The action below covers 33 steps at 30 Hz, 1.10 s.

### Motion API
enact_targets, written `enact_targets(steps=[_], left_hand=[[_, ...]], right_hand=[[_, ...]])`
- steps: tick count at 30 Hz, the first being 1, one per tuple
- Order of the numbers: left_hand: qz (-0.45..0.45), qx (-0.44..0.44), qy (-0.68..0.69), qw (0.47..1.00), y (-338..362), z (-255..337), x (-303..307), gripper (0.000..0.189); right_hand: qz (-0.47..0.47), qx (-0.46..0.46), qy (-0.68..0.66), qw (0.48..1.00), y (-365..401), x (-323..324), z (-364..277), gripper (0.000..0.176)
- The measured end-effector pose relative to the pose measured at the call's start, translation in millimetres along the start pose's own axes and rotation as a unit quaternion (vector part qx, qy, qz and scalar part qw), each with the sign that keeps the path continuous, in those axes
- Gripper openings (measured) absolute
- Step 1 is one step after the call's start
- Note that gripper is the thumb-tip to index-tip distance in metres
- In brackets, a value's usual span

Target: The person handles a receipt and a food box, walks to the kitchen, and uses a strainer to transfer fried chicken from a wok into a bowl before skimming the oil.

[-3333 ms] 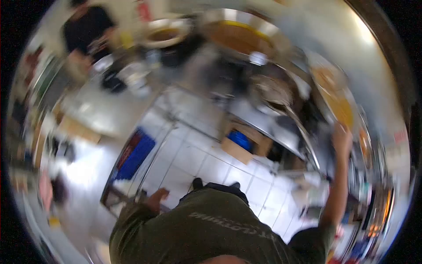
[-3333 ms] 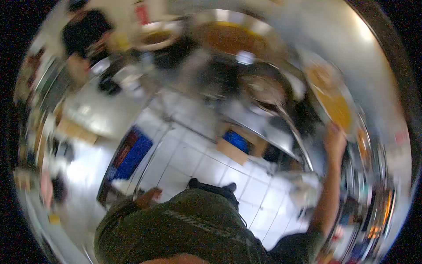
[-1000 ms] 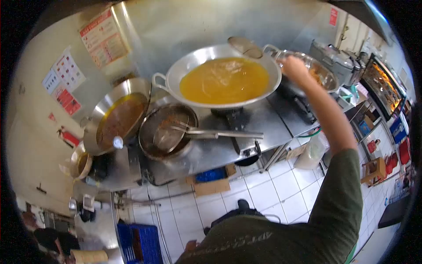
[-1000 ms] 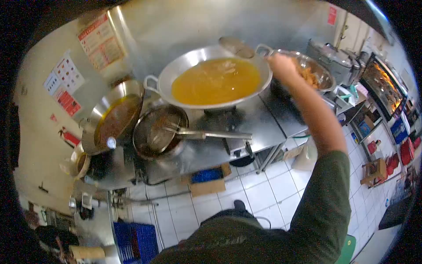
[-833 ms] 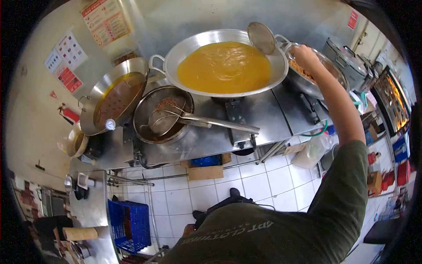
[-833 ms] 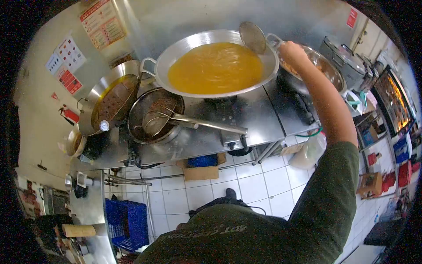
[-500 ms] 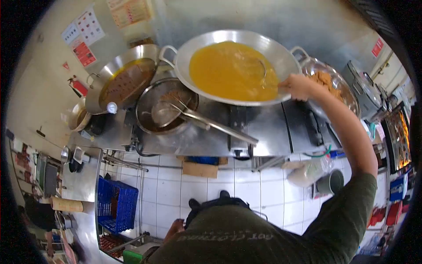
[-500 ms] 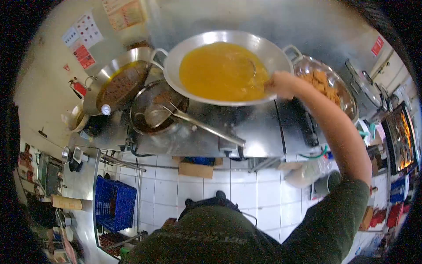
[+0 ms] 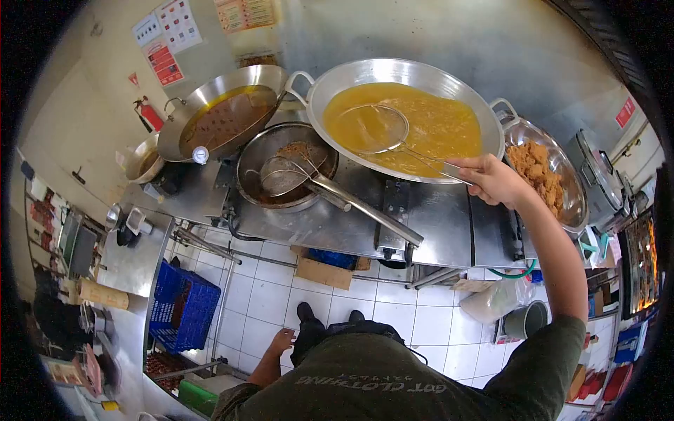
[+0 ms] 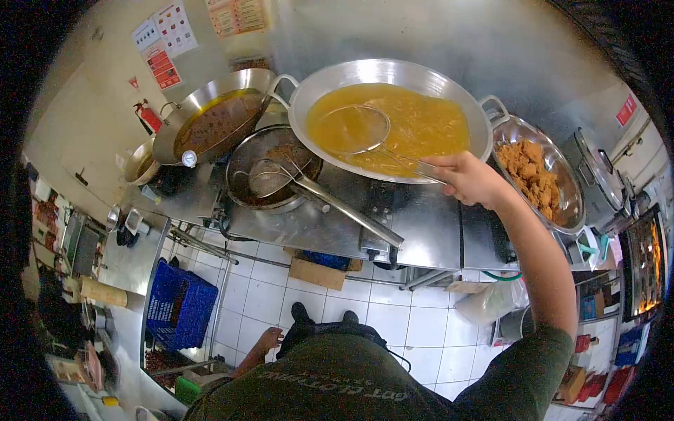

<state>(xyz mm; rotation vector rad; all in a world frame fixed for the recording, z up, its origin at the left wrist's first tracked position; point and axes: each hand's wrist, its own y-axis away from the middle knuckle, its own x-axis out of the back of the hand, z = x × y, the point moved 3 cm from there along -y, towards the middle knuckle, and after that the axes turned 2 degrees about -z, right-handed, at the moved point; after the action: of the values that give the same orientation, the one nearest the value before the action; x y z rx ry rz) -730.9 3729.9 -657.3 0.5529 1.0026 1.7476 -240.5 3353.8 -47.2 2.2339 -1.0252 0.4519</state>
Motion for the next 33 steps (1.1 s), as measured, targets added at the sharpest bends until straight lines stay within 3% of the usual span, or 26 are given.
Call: enact_targets(steps=[2,6,8,10,12,15,16,17,18,21,23,24,29,33], left_hand=[[-0.023,-0.037,0.004,0.999,6.2,-1.7,1.3,0.037],[0.046,0.047,-0.006,0.998,17.0,-18.8,2.3,0.025],[-0.035,-0.045,-0.144,0.988,6.1,-40.0,20.6,0.022],[-0.014,-0.006,-0.034,0.999,29.7,-42.9,16.0,0.021],[-0.024,-0.157,-0.195,0.968,44.2,-32.2,14.2,0.023],[-0.078,-0.082,-0.195,0.974,3.9,-43.4,32.8,0.030],[-0.114,-0.095,-0.029,0.989,1.8,-55.7,38.4,0.033],[-0.062,-0.023,0.050,0.997,-4.3,-53.6,39.5,0.034],[-0.016,0.055,0.124,0.991,-6.0,-51.4,36.5,0.034],[-0.085,0.035,0.181,0.979,-10.8,-42.7,37.5,0.034],[0.044,-0.062,0.011,0.997,6.2,-38.5,22.0,0.036],[0.122,-0.011,-0.040,0.992,35.6,-14.8,-0.4,0.038],[0.057,0.049,0.056,0.996,19.6,-75.0,12.9,0.035],[0.078,0.057,0.024,0.995,51.0,-95.2,0.9,0.033]], right_hand=[[-0.017,0.005,-0.032,0.999,-0.7,4.9,8.7,0.038],[-0.020,0.015,-0.071,0.997,1.3,7.0,21.2,0.038],[-0.010,0.000,-0.083,0.997,6.4,8.0,16.4,0.037],[0.012,-0.004,-0.088,0.996,7.7,11.0,17.1,0.036],[0.045,0.001,-0.086,0.995,2.9,18.2,22.7,0.035],[0.113,0.033,-0.041,0.992,-4.7,35.4,20.0,0.034],[0.132,0.047,0.025,0.990,-12.8,43.7,20.7,0.033],[0.159,0.061,0.099,0.980,-22.9,59.6,20.5,0.032],[0.218,0.109,0.191,0.951,-33.1,73.0,21.3,0.033],[0.318,0.156,0.352,0.867,-48.5,111.5,36.6,0.031],[0.343,0.142,0.402,0.837,-60.7,123.1,37.2,0.029],[0.351,0.119,0.421,0.827,-64.2,134.3,40.4,0.028],[0.358,0.018,0.537,0.764,-72.1,139.2,35.0,0.021],[0.262,0.104,0.495,0.822,-112.1,140.7,57.2,0.017]])
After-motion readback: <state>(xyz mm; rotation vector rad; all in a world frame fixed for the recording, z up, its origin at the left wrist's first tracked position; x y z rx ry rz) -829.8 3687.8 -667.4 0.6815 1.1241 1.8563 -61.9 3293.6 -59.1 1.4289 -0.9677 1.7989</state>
